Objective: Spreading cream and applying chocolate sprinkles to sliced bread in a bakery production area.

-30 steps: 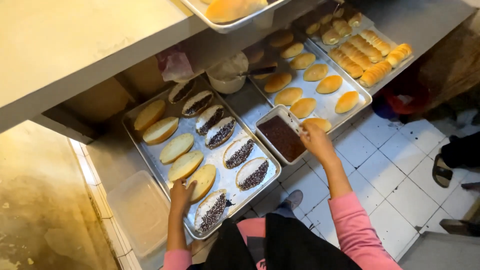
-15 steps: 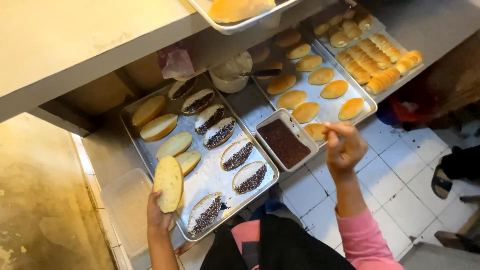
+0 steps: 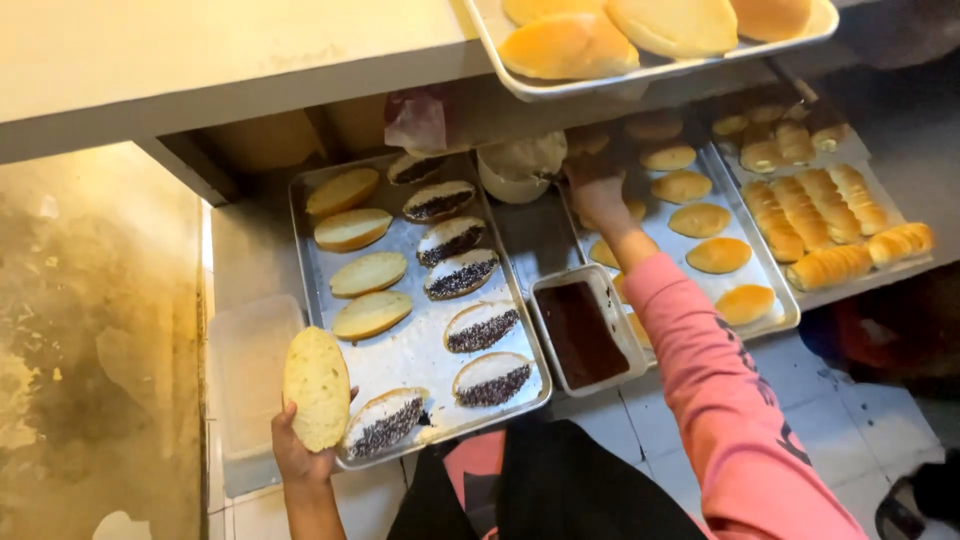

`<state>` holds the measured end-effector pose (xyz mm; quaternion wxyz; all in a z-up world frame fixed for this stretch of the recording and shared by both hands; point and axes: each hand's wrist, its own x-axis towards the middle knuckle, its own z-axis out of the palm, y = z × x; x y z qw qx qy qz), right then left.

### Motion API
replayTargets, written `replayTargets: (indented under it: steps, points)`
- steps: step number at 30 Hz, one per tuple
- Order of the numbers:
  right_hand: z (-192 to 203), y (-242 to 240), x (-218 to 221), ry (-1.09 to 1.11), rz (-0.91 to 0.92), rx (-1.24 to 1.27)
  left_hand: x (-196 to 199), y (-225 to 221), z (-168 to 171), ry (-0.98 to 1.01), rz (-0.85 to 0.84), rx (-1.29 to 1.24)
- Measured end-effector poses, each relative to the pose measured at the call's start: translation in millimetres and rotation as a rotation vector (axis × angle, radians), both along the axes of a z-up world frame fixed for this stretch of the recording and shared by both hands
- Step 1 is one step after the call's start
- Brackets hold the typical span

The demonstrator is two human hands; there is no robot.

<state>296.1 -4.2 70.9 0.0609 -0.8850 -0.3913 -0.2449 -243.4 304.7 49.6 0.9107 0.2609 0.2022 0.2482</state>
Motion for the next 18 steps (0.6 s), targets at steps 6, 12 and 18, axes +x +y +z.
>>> replayTargets:
  steps: [6, 12, 18]
  points:
    - [-18.5, 24.4, 70.8, 0.28, 0.053, -0.169, 12.8, -29.4, 16.3, 0.103, 0.159, 0.066]
    - [10.2, 25.1, 43.7, 0.06, 0.161, -0.152, 7.8, -38.9, 14.6, 0.032, 0.186, 0.048]
    - [65.9, 35.5, -0.9, 0.353, 0.078, -0.283, 13.4, -48.6, 36.1, 0.024, 0.221, 0.076]
